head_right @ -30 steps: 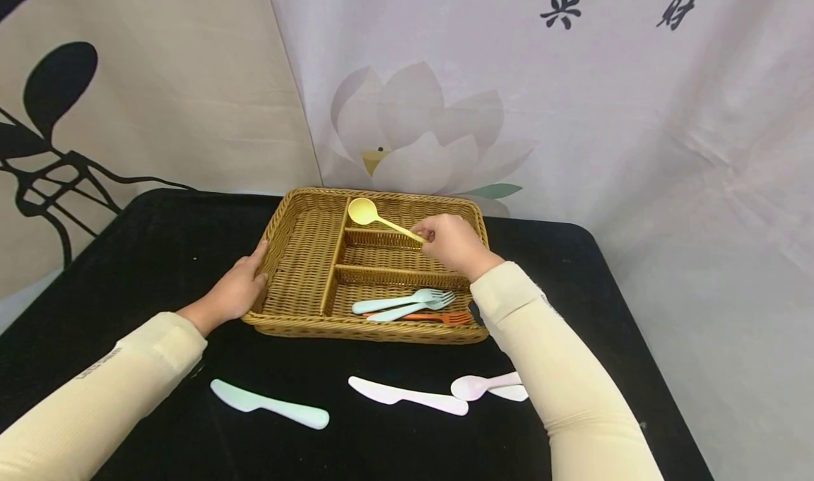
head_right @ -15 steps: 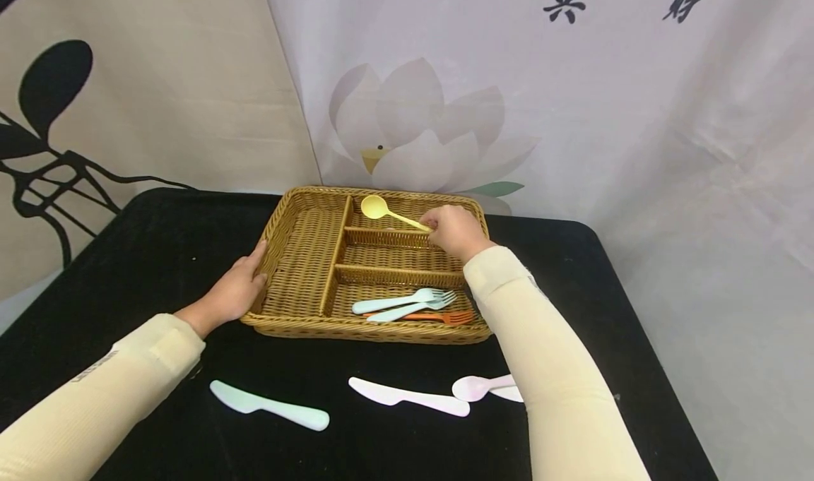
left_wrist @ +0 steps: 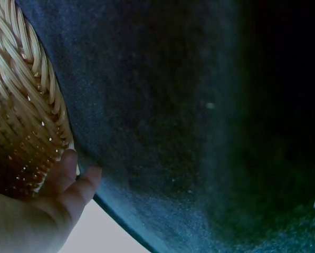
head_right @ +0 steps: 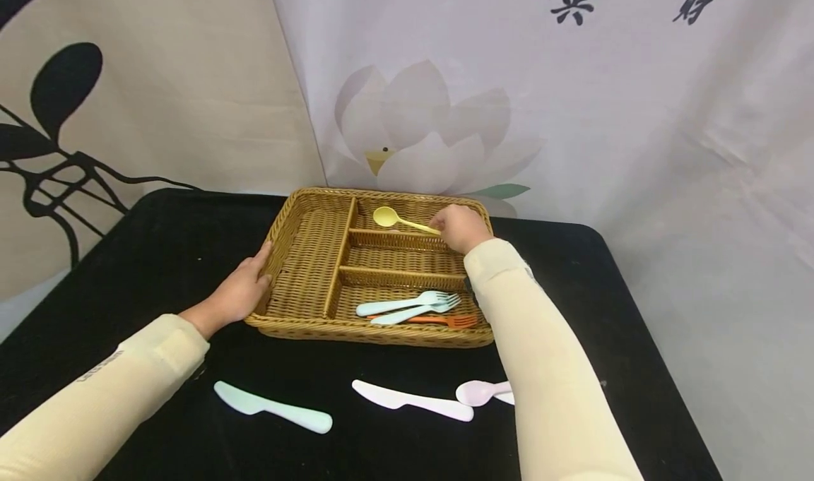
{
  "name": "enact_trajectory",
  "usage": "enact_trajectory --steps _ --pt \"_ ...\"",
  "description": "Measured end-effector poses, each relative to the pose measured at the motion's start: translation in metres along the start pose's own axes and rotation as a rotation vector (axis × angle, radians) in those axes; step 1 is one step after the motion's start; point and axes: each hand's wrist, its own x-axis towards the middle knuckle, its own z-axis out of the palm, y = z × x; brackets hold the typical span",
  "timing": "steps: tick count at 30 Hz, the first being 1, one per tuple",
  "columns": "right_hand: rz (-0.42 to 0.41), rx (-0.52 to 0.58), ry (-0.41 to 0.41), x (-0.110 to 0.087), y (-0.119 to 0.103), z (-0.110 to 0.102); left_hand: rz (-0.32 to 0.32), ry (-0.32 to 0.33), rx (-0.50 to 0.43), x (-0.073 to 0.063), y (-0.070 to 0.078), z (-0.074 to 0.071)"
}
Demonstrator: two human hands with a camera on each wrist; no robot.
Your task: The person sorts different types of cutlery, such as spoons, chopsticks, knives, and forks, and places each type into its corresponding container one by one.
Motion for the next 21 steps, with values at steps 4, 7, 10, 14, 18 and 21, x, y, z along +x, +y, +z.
enact_trajectory --steps 4,7,10,14,18,21 --pt "0.025 0.021 -0.024 0.003 0.003 0.001 -0.005 -0.001 0.003 0.000 0.000 0.000" --pt "0.040 0.026 -0.030 0.005 0.004 0.002 -0.008 -0.004 -0.001 0.000 0.001 0.000" --pt "0.057 0.030 -0.034 0.006 0.004 0.003 -0.010 -0.004 -0.002 0.000 0.001 0.000" --pt "0.069 0.037 -0.040 0.008 0.004 0.003 -0.007 -0.003 0.002 0.000 0.001 0.000" --pt "0.069 0.039 -0.052 0.010 0.004 0.004 -0.006 -0.001 0.001 0.000 0.000 0.000" --pt "0.080 0.053 -0.068 0.012 0.005 0.005 -0.003 0.003 0.006 0.000 0.000 0.000"
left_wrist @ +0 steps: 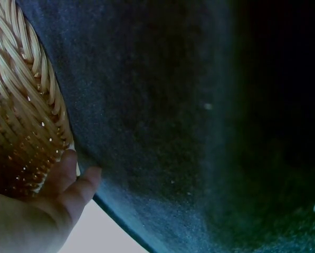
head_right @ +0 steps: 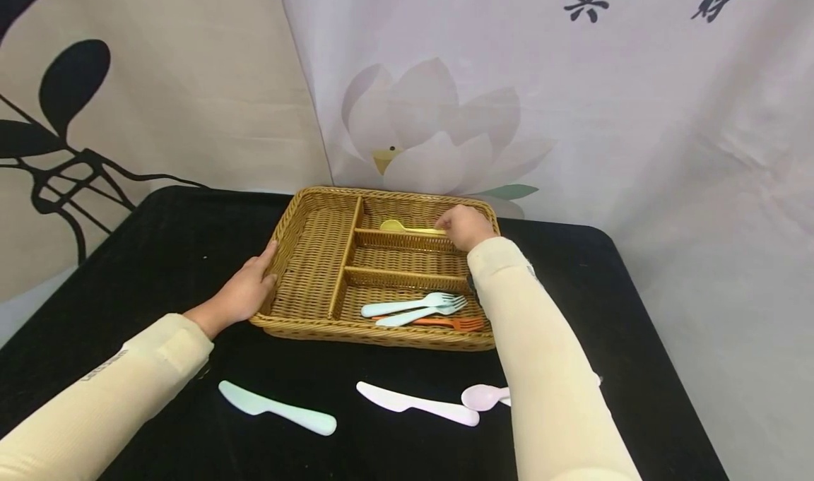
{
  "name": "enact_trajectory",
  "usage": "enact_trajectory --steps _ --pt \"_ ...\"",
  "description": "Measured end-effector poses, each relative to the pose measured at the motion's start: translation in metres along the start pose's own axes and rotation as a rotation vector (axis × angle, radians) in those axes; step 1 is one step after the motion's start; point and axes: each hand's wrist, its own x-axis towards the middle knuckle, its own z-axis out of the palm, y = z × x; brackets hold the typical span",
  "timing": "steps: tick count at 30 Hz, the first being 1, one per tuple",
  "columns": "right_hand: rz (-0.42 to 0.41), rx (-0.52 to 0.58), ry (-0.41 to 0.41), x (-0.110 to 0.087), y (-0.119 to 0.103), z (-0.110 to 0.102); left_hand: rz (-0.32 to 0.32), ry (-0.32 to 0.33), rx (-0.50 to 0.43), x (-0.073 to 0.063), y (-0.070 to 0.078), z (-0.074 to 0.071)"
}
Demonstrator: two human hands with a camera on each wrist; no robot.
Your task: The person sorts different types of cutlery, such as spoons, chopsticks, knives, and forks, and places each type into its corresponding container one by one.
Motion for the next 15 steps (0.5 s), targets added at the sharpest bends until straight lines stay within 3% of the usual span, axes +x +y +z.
enact_trajectory --steps 15 --pt "0.050 0.073 -0.016 0.0033 0.0033 0.0022 -0.022 -0.008 -0.004 0.0000 0.0009 -0.0003"
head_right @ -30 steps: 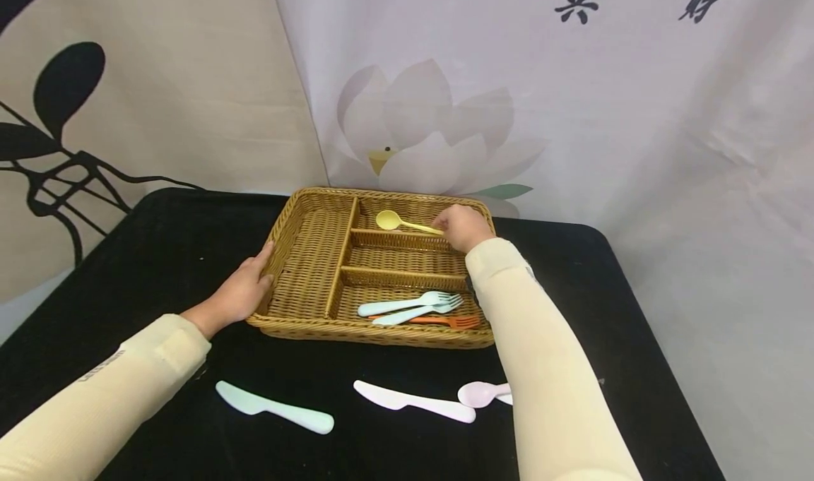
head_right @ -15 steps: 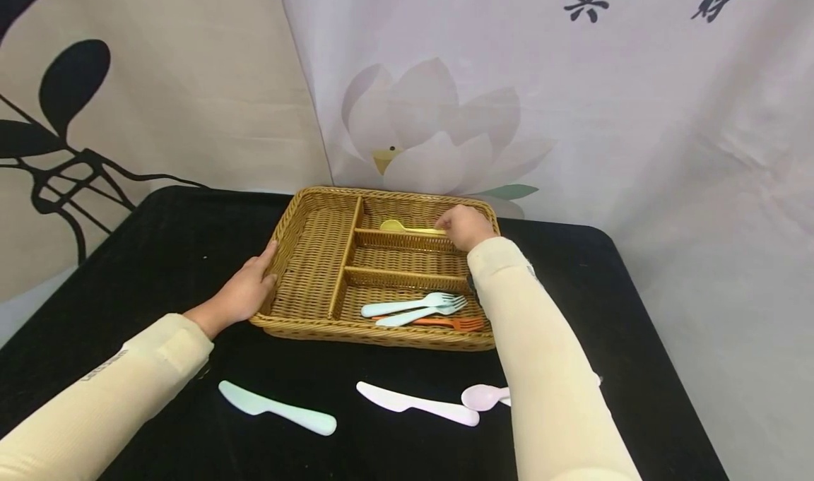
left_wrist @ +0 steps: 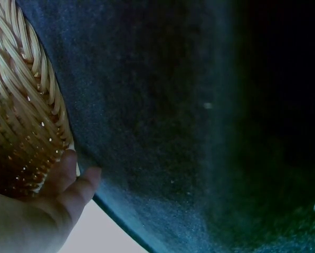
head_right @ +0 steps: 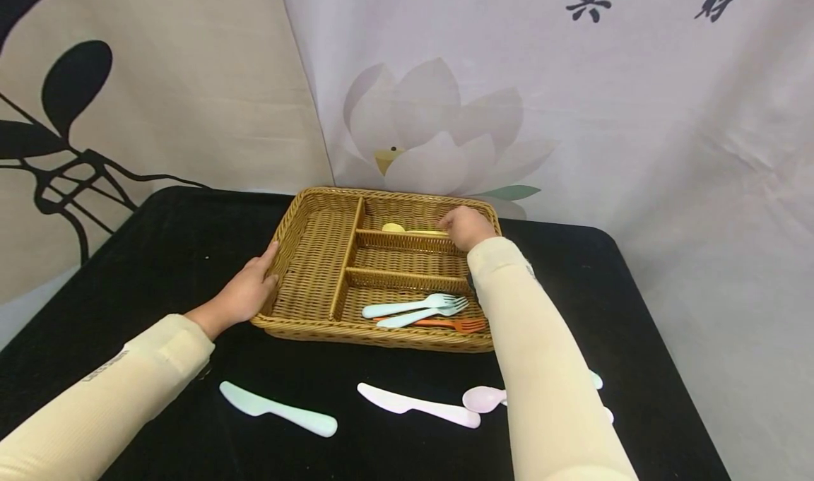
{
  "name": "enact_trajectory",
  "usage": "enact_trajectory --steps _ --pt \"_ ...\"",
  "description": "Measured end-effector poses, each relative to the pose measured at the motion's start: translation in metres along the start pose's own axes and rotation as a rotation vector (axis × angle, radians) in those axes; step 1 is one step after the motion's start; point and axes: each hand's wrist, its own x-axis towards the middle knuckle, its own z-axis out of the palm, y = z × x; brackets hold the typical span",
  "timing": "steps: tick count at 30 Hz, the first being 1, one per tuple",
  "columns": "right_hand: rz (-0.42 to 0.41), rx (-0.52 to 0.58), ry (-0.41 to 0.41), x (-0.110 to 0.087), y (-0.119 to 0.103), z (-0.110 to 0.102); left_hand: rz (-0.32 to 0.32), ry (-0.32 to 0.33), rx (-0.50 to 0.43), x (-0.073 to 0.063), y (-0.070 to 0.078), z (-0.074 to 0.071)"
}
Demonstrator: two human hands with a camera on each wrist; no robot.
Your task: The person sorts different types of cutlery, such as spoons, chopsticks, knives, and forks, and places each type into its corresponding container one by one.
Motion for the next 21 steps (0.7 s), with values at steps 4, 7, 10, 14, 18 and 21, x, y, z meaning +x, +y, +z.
enact_trajectory --steps 4,7,10,14,18,21 --pt "0.009 0.009 0.020 -0.001 0.001 0.000 0.002 0.002 -0.008 -0.001 0.000 0.000" --pt "-0.006 0.008 0.042 -0.004 0.001 -0.002 -0.008 -0.004 -0.012 -0.001 0.001 0.000" --pt "-0.032 0.005 0.073 -0.008 0.000 -0.005 -0.009 -0.003 -0.005 -0.001 0.002 0.000" --pt "-0.057 0.035 0.116 -0.015 -0.002 -0.011 0.001 -0.002 0.004 -0.001 0.002 0.000" --pt "-0.075 0.105 0.140 -0.024 -0.006 -0.018 0.008 -0.003 0.006 -0.001 0.001 0.000" --pt "-0.094 0.158 0.162 -0.032 -0.008 -0.023 0.017 0.002 0.015 0.000 0.001 -0.001"
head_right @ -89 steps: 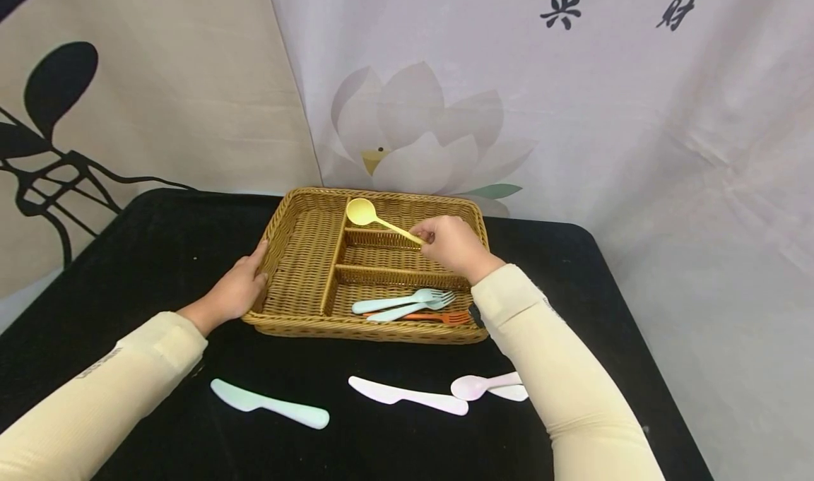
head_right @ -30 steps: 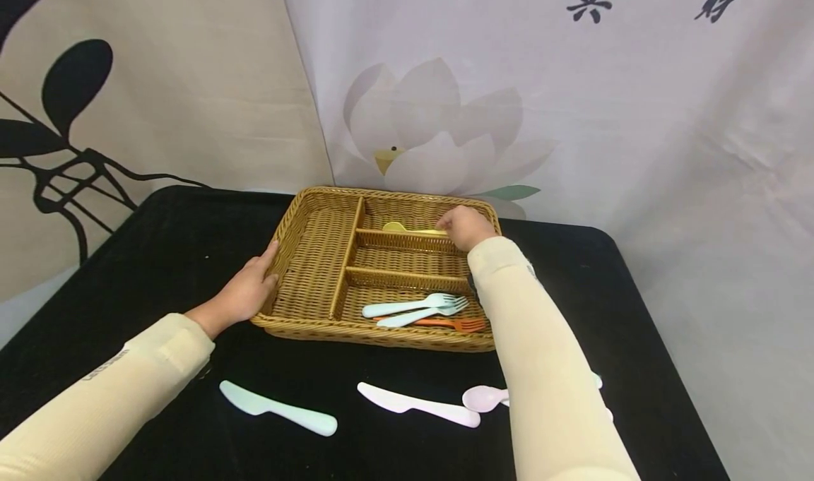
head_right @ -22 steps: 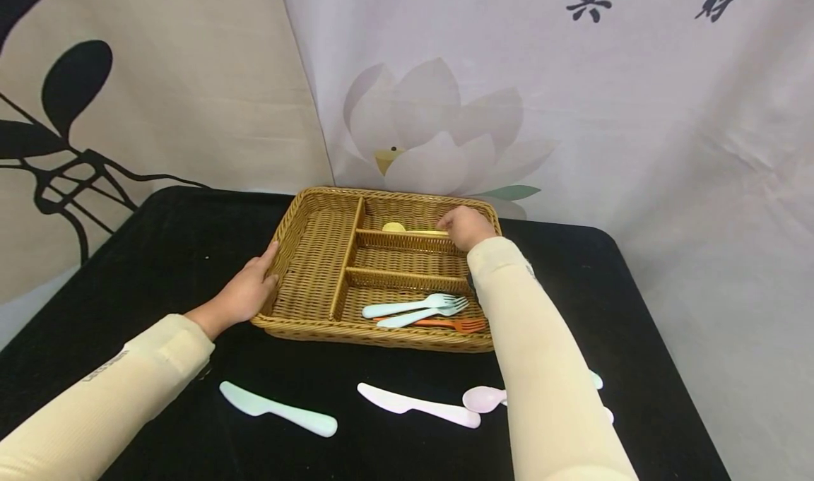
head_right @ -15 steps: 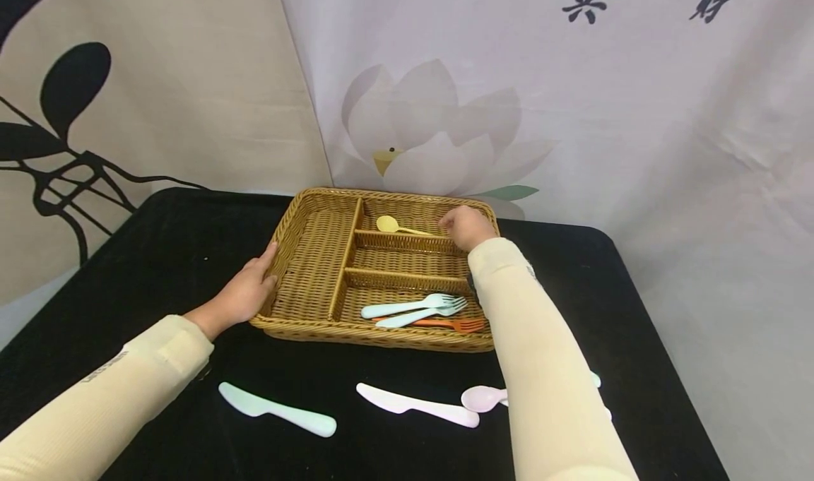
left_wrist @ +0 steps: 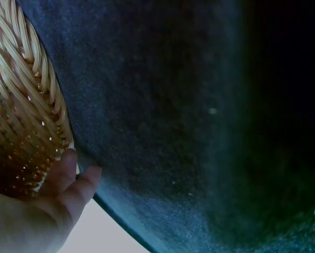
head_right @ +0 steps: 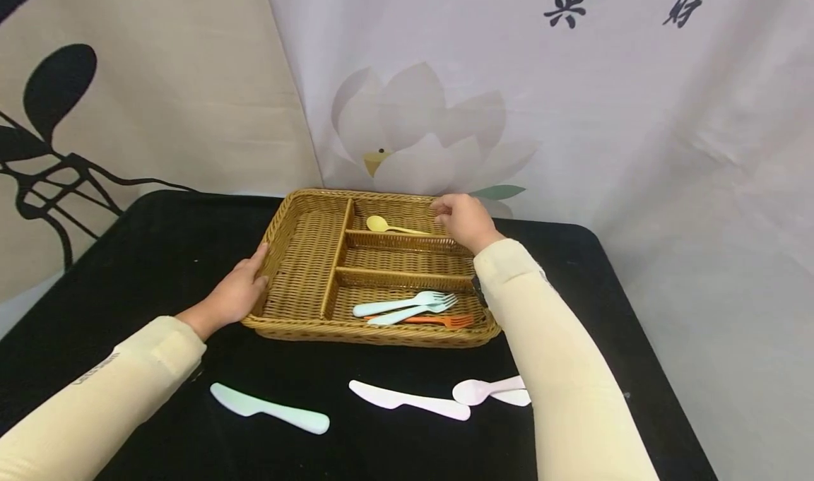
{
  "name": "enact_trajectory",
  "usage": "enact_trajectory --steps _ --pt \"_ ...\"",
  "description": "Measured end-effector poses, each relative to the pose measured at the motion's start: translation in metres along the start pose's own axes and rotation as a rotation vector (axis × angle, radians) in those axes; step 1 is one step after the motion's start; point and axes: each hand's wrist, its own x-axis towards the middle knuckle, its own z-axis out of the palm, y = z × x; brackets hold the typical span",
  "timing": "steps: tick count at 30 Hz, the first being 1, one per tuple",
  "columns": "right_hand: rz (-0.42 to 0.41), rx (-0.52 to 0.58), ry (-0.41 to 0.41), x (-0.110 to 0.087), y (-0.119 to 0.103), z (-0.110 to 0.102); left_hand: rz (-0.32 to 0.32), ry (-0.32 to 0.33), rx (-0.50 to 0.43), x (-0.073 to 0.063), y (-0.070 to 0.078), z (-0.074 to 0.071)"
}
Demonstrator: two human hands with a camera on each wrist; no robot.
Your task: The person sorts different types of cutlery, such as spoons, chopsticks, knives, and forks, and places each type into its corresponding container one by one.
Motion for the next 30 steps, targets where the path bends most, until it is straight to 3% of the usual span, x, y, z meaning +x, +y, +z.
enact_trajectory --steps 15,25,30 --pt "-0.046 0.171 0.141 -0.048 -0.010 -0.030 0.043 0.013 -0.001 0.000 -0.001 0.001" --pt "-0.097 0.185 0.204 -0.082 -0.002 -0.039 0.056 0.011 0.003 0.000 -0.003 0.002" --pt "-0.084 0.160 0.238 -0.102 0.009 -0.039 0.046 0.002 -0.009 0.000 -0.003 0.002"
